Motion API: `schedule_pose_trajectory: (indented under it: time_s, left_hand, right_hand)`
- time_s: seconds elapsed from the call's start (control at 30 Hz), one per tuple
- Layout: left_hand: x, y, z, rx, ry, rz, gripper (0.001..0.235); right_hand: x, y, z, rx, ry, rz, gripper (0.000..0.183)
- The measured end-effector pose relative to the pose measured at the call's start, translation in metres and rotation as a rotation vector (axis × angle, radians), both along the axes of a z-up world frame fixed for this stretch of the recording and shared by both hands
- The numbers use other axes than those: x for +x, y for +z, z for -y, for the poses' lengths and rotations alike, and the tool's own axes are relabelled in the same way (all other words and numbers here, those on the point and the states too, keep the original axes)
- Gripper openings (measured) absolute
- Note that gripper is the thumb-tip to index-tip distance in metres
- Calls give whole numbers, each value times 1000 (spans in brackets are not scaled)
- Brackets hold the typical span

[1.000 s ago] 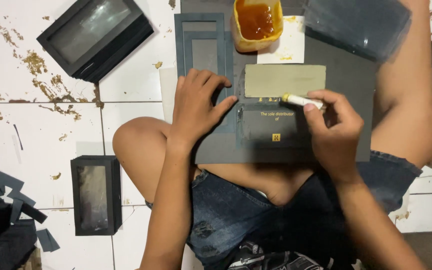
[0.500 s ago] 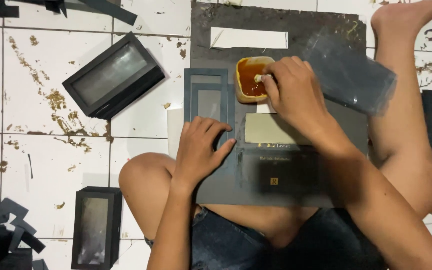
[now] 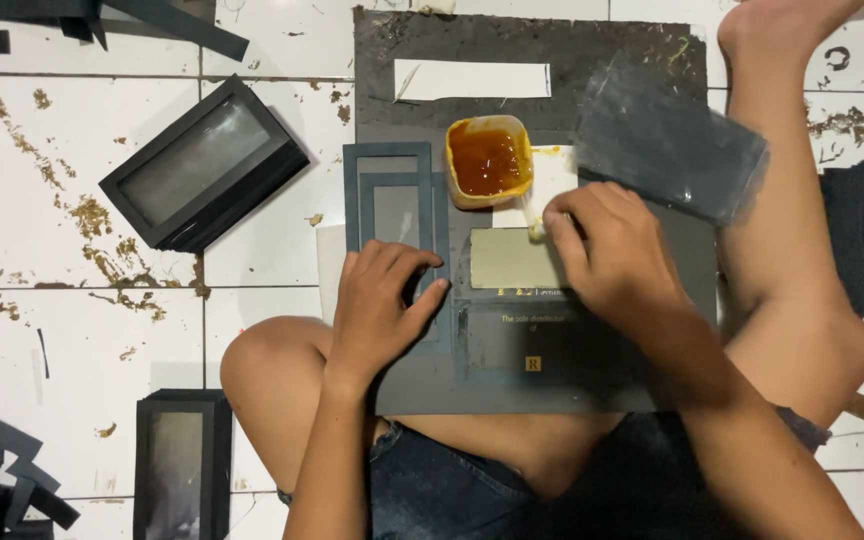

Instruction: The person sits on the floor with a dark picture frame on their lap and applies gold liquid from a cup onto the lettering of the frame using a small applicator. They press and reposition a black frame piece on the board, smooth a plastic sheet over the surface, and press the frame edges by hand.

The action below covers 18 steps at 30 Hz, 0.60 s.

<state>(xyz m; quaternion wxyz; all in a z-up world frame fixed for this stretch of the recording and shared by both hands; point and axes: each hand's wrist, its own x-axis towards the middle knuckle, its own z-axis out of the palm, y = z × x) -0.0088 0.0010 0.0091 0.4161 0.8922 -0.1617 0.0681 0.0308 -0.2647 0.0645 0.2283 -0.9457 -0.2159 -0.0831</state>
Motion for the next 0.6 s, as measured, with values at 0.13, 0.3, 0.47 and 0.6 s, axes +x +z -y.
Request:
schedule_pose_trajectory:
  time_s: [0.13, 0.3, 0.47, 0.6]
  left_hand:
    - [0, -1, -1, 14, -5, 8, 18]
    - [0, 4, 0, 7, -13, -9, 15]
    - [1, 21, -4, 149, -14, 9, 11]
    - [0, 38, 14, 275, -31, 118, 12]
  right_hand:
    - [-39, 22, 21, 98, -189, -239, 7]
    - [-88, -6, 86, 170, -652, -346, 10]
    - [-124, -29, 100, 414, -699, -346, 9]
    - [-131, -37, 100, 464, -640, -298, 15]
